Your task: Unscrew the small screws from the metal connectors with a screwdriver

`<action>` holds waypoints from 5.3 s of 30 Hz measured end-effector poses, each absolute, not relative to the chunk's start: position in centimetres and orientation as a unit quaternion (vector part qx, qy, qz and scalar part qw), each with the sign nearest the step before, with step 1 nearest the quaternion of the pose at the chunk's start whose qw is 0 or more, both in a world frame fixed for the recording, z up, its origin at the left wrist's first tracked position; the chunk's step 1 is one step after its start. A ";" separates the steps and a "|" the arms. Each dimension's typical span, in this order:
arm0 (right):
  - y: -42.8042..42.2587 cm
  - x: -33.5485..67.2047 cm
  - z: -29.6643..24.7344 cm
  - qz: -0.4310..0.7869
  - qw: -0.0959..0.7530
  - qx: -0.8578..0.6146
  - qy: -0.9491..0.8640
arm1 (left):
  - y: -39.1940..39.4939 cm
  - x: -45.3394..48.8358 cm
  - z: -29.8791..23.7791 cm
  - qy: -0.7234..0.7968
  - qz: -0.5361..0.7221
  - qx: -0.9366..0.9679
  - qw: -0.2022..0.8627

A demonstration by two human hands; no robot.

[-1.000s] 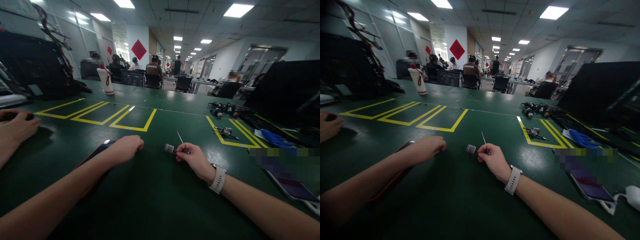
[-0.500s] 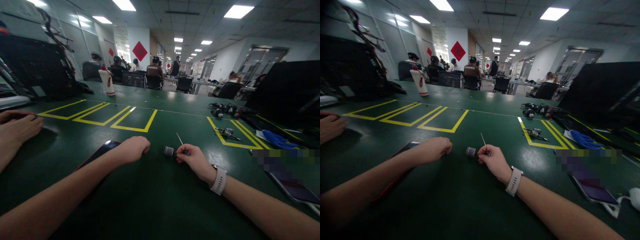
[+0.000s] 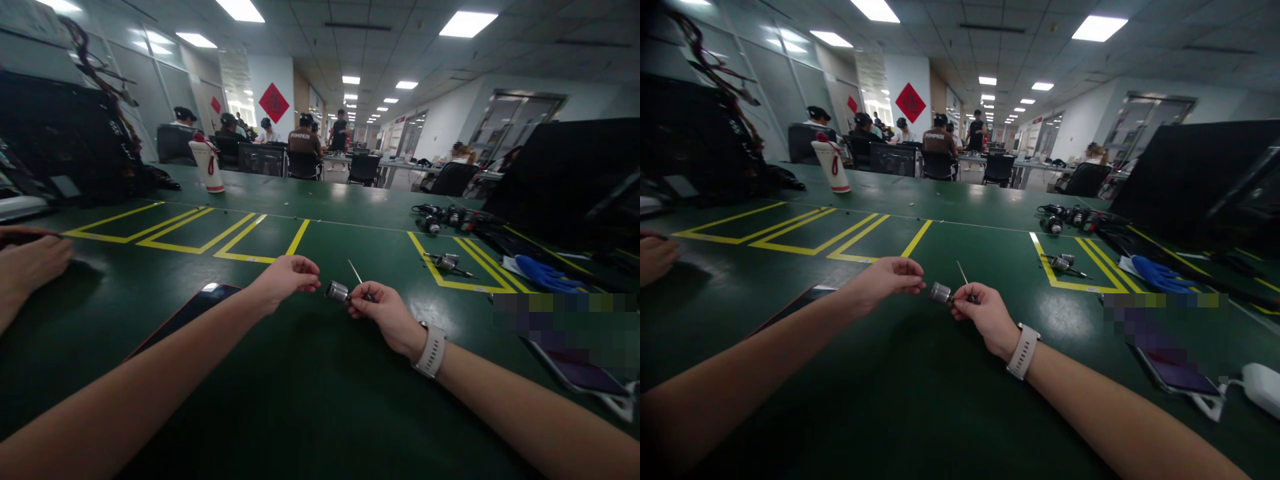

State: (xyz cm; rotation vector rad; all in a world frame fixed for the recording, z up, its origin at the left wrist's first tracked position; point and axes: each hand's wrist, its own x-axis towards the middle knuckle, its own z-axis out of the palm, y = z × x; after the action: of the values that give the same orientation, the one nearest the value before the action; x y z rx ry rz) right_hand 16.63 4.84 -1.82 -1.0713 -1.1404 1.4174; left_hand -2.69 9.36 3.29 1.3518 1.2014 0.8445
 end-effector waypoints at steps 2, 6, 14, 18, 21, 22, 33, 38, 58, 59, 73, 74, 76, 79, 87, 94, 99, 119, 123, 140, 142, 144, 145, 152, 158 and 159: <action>5.0 16.9 -1.8 0.613 0.510 -0.412 -0.442 | 9.1 -1.7 3.5 0.498 0.410 0.507 0.572; 5.5 17.5 -1.8 0.655 0.530 -0.358 -0.403 | 8.7 0.2 3.2 0.460 0.473 0.442 0.608; 5.9 18.0 -2.1 0.672 0.541 -0.326 -0.387 | 8.0 1.8 2.4 0.403 0.500 0.515 0.568; 5.8 18.0 -2.0 0.676 0.541 -0.320 -0.384 | 7.8 1.7 2.4 0.396 0.509 0.602 0.470; 5.9 18.1 -2.0 0.682 0.542 -0.312 -0.379 | 7.7 1.5 2.2 0.375 0.504 0.650 0.428; 5.9 18.1 -2.0 0.685 0.541 -0.310 -0.377 | 7.7 1.5 2.1 0.365 0.501 0.662 0.422; 5.4 18.0 -1.0 0.724 0.515 -0.287 -0.358 | 4.8 1.7 1.7 0.225 0.488 0.822 0.187; 4.8 17.7 -0.8 0.720 0.496 -0.308 -0.374 | 3.6 2.1 1.8 0.180 0.453 0.861 0.143; 5.2 18.1 -0.9 0.648 0.567 -0.361 -0.359 | 4.0 1.4 0.0 0.239 0.311 0.917 0.069; 5.3 18.2 -0.9 0.640 0.577 -0.365 -0.354 | 4.0 1.3 0.0 0.239 0.292 0.926 0.036; 5.2 18.3 -1.5 0.603 0.560 -0.386 -0.416 | 4.3 1.9 0.2 0.188 0.150 0.940 -0.241; 5.2 18.3 -1.5 0.600 0.559 -0.388 -0.420 | 4.3 1.9 0.2 0.187 0.149 0.939 -0.247; 5.1 18.1 -1.4 0.592 0.560 -0.397 -0.422 | 4.5 1.9 0.1 0.194 0.154 0.937 -0.248; 5.1 17.9 -1.4 0.582 0.560 -0.411 -0.422 | 4.7 1.7 0.0 0.211 0.173 0.934 -0.229; 5.2 18.1 -1.6 0.596 0.574 -0.377 -0.415 | 5.3 1.3 -0.1 0.134 0.180 0.941 -0.253; 5.0 17.9 -1.4 0.570 0.579 -0.410 -0.414 | 5.4 1.3 0.0 0.166 0.174 0.931 -0.275; 5.2 18.3 -1.0 0.509 0.615 -0.431 -0.419 | 5.4 0.8 0.1 0.294 0.241 0.909 -0.171; 3.9 18.2 -0.1 0.380 0.477 -0.463 -0.643 | 6.3 1.8 -1.7 0.463 0.505 0.561 0.464; 3.8 18.1 -0.2 0.394 0.457 -0.454 -0.656 | 6.2 1.8 -1.9 0.468 0.495 0.578 0.449; 2.7 17.9 0.1 0.403 0.426 -0.417 -0.695 | 6.1 2.1 -2.0 0.468 0.503 0.563 0.460; 2.8 17.9 0.2 0.383 0.453 -0.429 -0.681 | 5.9 2.1 -1.7 0.473 0.500 0.558 0.463; 2.8 17.9 0.3 0.360 0.482 -0.443 -0.664 | 5.8 2.1 -1.5 0.476 0.494 0.559 0.466; 2.9 17.9 0.3 0.352 0.491 -0.449 -0.658 | 5.8 2.1 -1.5 0.476 0.492 0.560 0.466; 3.0 17.8 0.1 0.348 0.472 -0.463 -0.665 | 6.1 2.0 -2.2 0.465 0.506 0.554 0.470; 2.9 17.7 -0.1 0.345 0.447 -0.460 -0.686 | 6.2 1.9 -2.5 0.463 0.513 0.558 0.460; 2.9 17.7 0.0 0.346 0.442 -0.458 -0.689 | 6.2 1.9 -2.5 0.463 0.513 0.558 0.459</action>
State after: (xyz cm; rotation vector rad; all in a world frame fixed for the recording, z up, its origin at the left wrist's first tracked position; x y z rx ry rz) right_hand 17.71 2.89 -0.02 -1.1368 -1.7100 0.8591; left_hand 1.89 6.17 -2.50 1.3730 1.1410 1.2638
